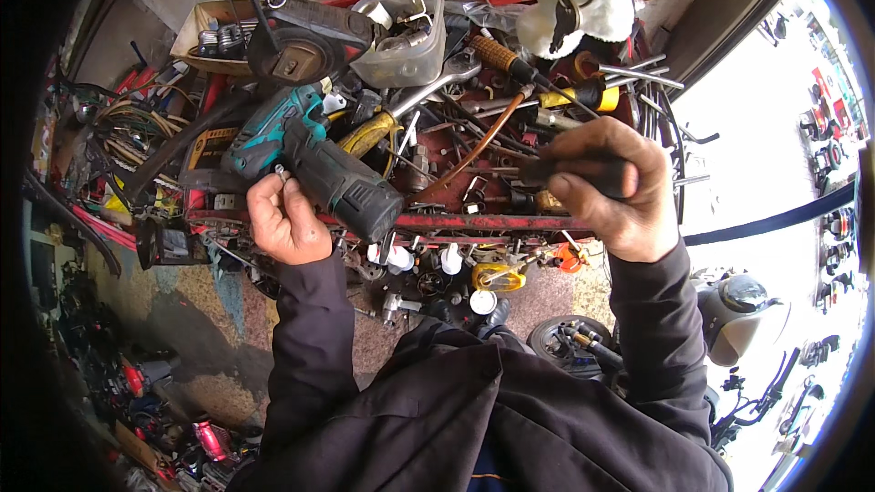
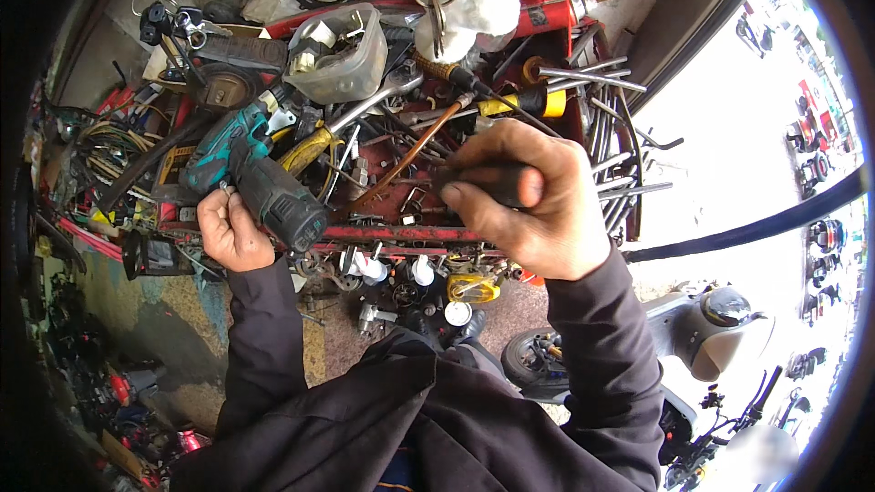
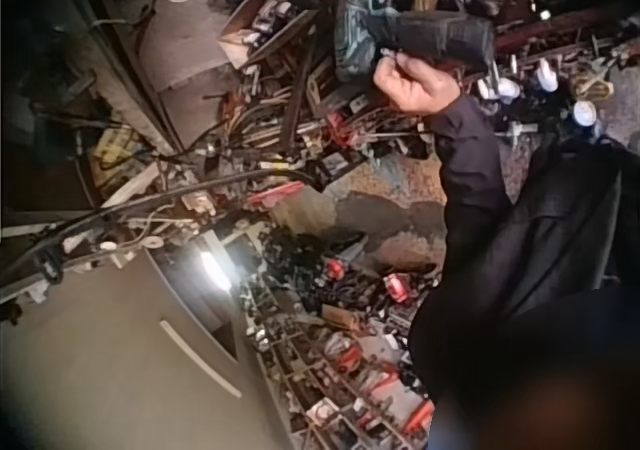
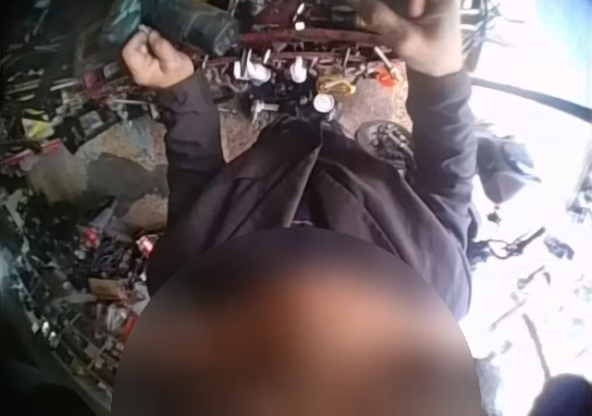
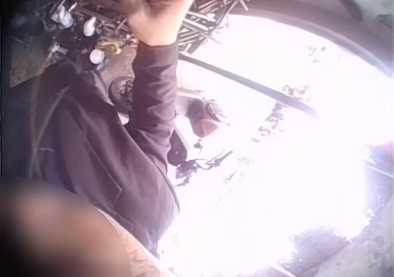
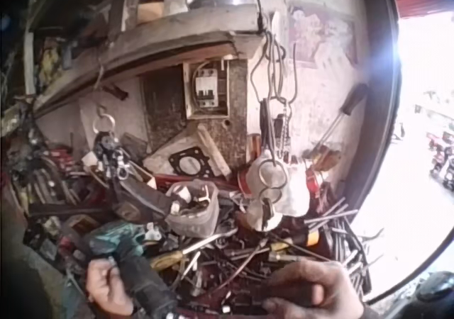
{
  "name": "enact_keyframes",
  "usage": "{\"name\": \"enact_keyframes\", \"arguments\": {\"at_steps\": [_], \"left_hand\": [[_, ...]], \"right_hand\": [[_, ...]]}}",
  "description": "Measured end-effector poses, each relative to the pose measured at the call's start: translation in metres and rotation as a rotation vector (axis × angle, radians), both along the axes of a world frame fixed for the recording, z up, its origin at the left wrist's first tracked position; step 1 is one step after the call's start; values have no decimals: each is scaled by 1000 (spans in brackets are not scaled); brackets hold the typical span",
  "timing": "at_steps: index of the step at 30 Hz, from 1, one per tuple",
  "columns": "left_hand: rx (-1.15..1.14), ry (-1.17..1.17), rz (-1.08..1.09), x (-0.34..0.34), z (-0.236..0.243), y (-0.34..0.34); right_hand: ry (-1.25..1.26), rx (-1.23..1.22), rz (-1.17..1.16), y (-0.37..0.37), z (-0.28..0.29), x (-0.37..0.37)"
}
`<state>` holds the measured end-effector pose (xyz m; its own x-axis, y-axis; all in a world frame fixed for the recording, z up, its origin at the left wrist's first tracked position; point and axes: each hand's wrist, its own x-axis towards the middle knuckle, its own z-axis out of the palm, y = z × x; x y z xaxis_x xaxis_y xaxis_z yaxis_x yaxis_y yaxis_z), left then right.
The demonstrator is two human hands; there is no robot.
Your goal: The person works on a scooter's handlebar assembly in a cluttered workshop. They remove a small metal part, search for a screwdriver and a cordless drill, then retrieve a screw from a bag. They attempt to install the part on the handlebar and later use a wrench on a separate component.
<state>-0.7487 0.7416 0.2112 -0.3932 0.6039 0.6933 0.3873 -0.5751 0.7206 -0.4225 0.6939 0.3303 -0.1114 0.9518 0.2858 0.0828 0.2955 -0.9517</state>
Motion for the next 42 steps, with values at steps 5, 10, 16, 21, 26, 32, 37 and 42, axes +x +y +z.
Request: {"name": "enact_keyframes", "arguments": {"at_steps": [5, 10, 16, 21, 26, 32, 37, 42], "left_hand": [[-4, 2, 1, 0, 0, 0], [-47, -11, 3, -1, 2, -1], [-22, -75, -52, 4, 5, -3], [-28, -133, -111, 4, 10, -4], [-54, -240, -271, -1, 19, -25], [-97, -265, -349, -9, 21, -76], [-194, -359, -440, -7, 13, -99], [-271, -395, -440, -3, 12, -109]], "right_hand": [[10, -90, -162, -7, 7, 11], [-555, 515, -227, 8, -4, 20], [-1112, 571, -169, 30, -19, 5], [-1310, 372, 75, 40, -23, -25], [-1375, 328, 152, 67, -52, -59], [-1383, 293, 167, 74, -69, -64], [-1362, 393, 185, 74, -70, -65], [-1448, 463, 212, 74, -70, -65]]}}
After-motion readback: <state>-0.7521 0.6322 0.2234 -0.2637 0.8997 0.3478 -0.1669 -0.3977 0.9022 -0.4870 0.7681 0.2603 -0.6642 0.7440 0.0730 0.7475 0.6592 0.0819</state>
